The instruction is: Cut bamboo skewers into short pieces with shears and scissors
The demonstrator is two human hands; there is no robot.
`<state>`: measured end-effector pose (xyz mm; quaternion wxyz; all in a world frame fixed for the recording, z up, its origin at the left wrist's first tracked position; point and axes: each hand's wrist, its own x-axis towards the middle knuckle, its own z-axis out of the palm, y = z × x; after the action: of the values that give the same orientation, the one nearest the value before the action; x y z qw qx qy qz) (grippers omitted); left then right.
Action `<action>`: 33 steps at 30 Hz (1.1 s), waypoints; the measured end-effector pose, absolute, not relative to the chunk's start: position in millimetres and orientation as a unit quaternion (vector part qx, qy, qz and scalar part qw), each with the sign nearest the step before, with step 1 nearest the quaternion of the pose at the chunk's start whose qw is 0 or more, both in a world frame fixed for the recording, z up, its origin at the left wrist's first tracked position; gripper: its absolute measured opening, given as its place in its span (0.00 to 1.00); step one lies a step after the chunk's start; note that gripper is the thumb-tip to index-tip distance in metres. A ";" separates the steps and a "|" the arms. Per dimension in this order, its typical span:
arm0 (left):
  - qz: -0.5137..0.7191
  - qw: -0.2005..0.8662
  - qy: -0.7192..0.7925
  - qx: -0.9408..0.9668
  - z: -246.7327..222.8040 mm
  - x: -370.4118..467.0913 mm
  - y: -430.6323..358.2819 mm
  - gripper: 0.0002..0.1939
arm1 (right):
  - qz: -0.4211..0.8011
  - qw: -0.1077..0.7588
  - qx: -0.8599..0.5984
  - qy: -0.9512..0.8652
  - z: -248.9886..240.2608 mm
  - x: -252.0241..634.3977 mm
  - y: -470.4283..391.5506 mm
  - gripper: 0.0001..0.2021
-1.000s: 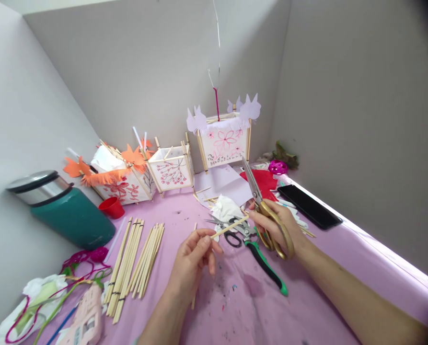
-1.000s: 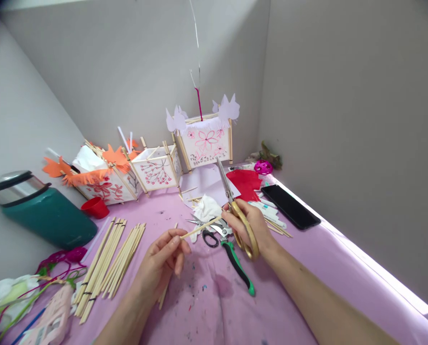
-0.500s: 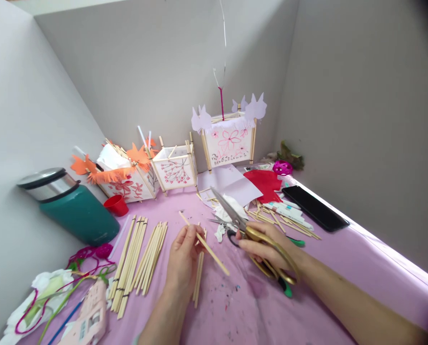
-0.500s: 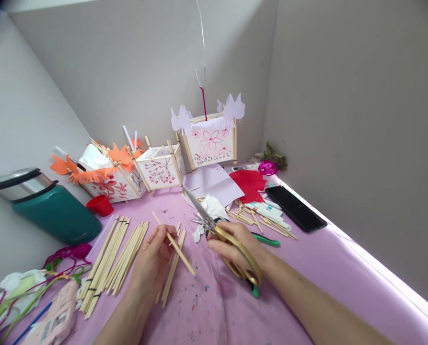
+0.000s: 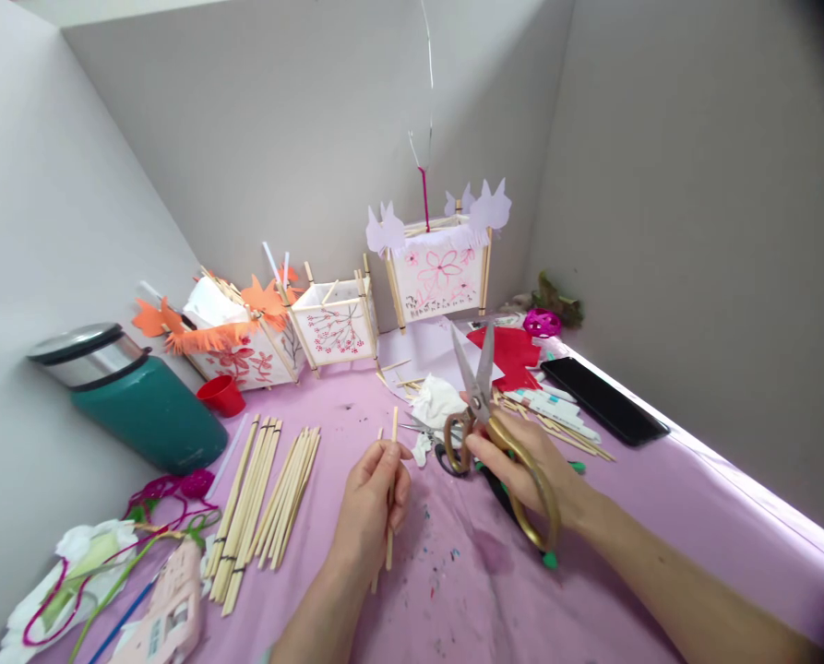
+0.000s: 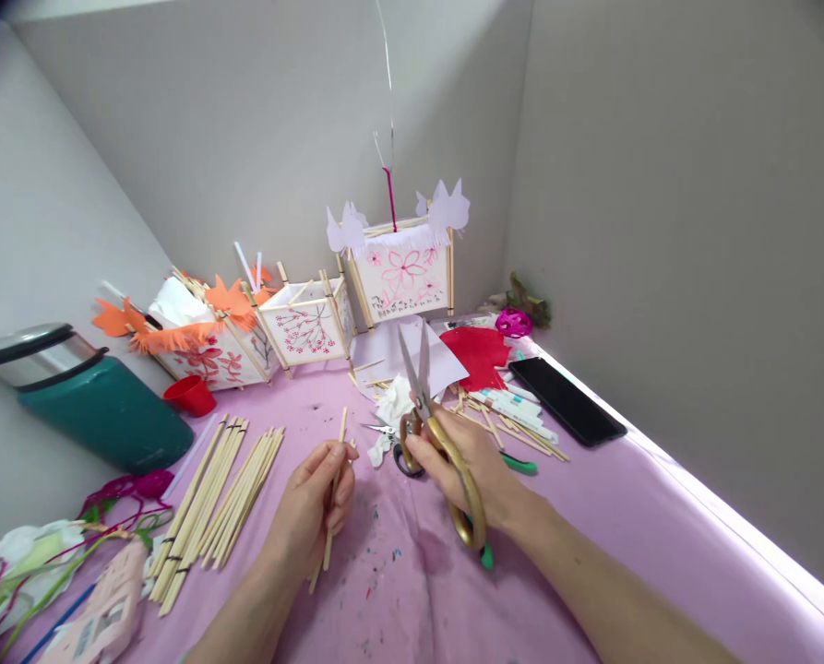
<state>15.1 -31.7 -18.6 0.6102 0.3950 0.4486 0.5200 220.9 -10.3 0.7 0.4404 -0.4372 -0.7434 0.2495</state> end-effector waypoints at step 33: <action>0.441 0.683 0.401 0.423 -14.9 34.2 -41.9 0.27 | 0.395 0.535 -0.388 -0.639 -23.0 202.2 -16.0 0.16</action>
<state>34.2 -41.9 -14.9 0.6826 0.4233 0.4009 0.4407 202.2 -16.0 -23.0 0.5345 -0.3876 -0.6387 0.3951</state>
